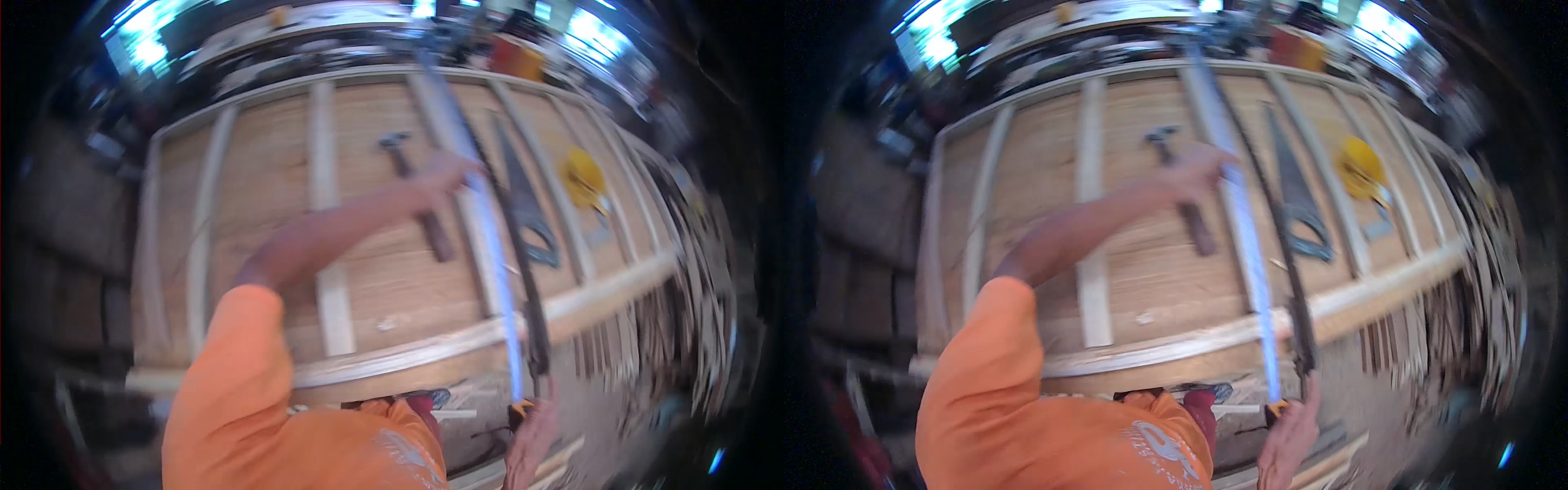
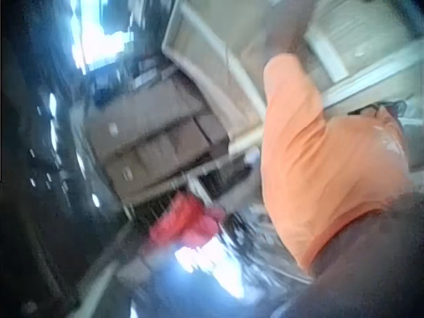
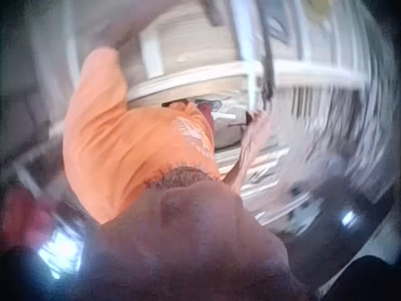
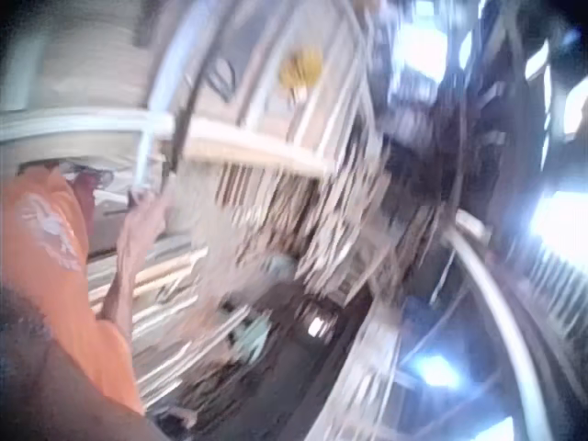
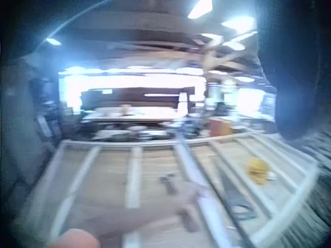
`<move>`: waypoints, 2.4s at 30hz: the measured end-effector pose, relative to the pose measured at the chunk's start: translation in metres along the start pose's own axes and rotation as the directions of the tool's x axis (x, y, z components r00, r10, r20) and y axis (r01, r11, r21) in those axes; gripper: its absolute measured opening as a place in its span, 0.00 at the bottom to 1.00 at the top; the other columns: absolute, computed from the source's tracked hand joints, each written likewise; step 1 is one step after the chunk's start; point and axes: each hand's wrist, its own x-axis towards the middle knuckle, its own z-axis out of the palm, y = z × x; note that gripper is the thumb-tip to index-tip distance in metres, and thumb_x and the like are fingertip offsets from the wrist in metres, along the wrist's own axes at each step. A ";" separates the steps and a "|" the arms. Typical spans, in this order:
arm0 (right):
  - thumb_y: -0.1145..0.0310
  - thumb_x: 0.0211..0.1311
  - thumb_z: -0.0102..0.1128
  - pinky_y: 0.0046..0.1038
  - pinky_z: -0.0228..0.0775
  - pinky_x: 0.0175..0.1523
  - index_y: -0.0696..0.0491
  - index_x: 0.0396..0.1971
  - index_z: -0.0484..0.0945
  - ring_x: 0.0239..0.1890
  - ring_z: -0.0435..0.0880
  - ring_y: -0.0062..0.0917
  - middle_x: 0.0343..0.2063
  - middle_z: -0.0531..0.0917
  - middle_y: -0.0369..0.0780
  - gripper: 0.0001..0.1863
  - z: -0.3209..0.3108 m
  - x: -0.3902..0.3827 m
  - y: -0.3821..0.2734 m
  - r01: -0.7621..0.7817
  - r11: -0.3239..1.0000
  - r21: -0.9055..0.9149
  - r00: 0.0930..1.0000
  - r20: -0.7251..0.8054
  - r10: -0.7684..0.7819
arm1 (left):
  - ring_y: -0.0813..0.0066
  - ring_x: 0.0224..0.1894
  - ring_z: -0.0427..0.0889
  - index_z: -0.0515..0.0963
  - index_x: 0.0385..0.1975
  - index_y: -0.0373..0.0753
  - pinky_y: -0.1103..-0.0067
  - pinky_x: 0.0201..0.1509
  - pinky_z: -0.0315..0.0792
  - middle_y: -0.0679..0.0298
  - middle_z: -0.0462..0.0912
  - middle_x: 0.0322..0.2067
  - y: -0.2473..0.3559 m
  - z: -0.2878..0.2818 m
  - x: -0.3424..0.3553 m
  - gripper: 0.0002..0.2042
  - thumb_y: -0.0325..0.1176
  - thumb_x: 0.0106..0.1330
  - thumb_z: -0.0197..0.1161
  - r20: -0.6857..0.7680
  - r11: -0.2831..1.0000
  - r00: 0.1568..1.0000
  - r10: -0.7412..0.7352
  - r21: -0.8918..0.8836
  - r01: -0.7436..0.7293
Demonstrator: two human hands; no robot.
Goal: The person assembles a wooden structure by positioning wood strips against a large board, securing them with a clamp, and driving nails into them using a hammer. The person also uses a measuring tape and a pencil to mark locations on the wood before nailing.
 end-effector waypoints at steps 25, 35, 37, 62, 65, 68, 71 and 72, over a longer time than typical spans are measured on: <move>0.56 0.70 0.71 0.30 0.73 0.61 0.55 0.73 0.73 0.52 0.83 0.26 0.48 0.85 0.39 0.36 0.121 0.097 -0.151 0.181 0.934 0.309 0.679 0.648 -0.346 | 0.73 0.51 0.87 0.76 0.63 0.28 0.76 0.58 0.79 0.53 0.86 0.55 0.214 -0.101 -0.347 0.19 0.32 0.78 0.64 -0.034 0.313 0.522 -0.853 -0.832 0.458; 0.58 0.79 0.63 0.27 0.83 0.35 0.58 0.43 0.84 0.32 0.85 0.21 0.32 0.86 0.39 0.16 0.135 0.261 -0.271 0.099 0.429 0.898 0.769 0.205 -0.606 | 0.73 0.52 0.84 0.74 0.64 0.28 0.75 0.61 0.77 0.57 0.86 0.50 0.224 -0.059 -0.370 0.18 0.23 0.77 0.62 -0.222 0.490 0.507 -0.833 -0.723 0.487; 0.54 0.78 0.64 0.26 0.89 0.38 0.58 0.46 0.83 0.35 0.91 0.26 0.39 0.89 0.43 0.19 0.143 0.322 -0.257 0.001 0.371 0.928 0.830 0.206 -0.518 | 0.73 0.52 0.84 0.74 0.64 0.28 0.75 0.60 0.77 0.57 0.86 0.49 0.220 -0.045 -0.386 0.18 0.23 0.77 0.62 -0.287 0.546 0.504 -0.815 -0.672 0.500; 0.56 0.66 0.76 0.29 0.78 0.57 0.62 0.62 0.80 0.48 0.87 0.24 0.46 0.90 0.43 0.32 0.072 0.357 -0.168 0.236 0.516 0.823 0.464 0.371 -0.804 | 0.70 0.53 0.84 0.66 0.72 0.30 0.73 0.63 0.75 0.54 0.81 0.57 0.308 -0.026 -0.288 0.24 0.21 0.77 0.59 -0.517 0.592 0.300 -0.802 -0.623 0.510; 0.57 0.74 0.69 0.32 0.79 0.58 0.57 0.59 0.81 0.50 0.83 0.26 0.47 0.85 0.42 0.23 0.047 0.488 -0.089 -0.108 0.421 0.901 0.725 0.361 -0.587 | 0.71 0.51 0.84 0.68 0.71 0.30 0.74 0.60 0.77 0.55 0.81 0.56 0.326 -0.009 -0.333 0.23 0.20 0.76 0.58 -0.521 0.505 0.169 -0.837 -0.614 0.607; 0.56 0.78 0.63 0.30 0.85 0.52 0.59 0.58 0.80 0.42 0.85 0.27 0.44 0.85 0.43 0.22 0.019 0.551 -0.002 -0.249 0.170 0.953 0.857 0.299 -0.420 | 0.73 0.49 0.84 0.69 0.70 0.30 0.75 0.57 0.77 0.55 0.81 0.56 0.348 0.004 -0.360 0.22 0.20 0.76 0.57 -0.541 0.448 0.014 -0.841 -0.680 0.581; 0.56 0.79 0.60 0.26 0.85 0.44 0.60 0.57 0.80 0.36 0.85 0.26 0.41 0.85 0.43 0.22 -0.004 0.561 0.064 -0.240 0.170 0.956 0.906 0.284 -0.313 | 0.75 0.49 0.83 0.69 0.71 0.30 0.76 0.57 0.76 0.58 0.83 0.55 0.364 0.006 -0.364 0.22 0.26 0.80 0.57 -0.595 0.456 -0.010 -0.804 -0.627 0.632; 0.57 0.80 0.57 0.28 0.83 0.41 0.60 0.55 0.80 0.33 0.85 0.28 0.38 0.85 0.42 0.20 -0.006 0.560 0.074 -0.270 0.160 0.949 0.906 0.307 -0.292 | 0.74 0.48 0.83 0.69 0.71 0.30 0.76 0.56 0.76 0.58 0.83 0.55 0.370 0.006 -0.362 0.22 0.26 0.79 0.58 -0.625 0.470 -0.005 -0.781 -0.593 0.654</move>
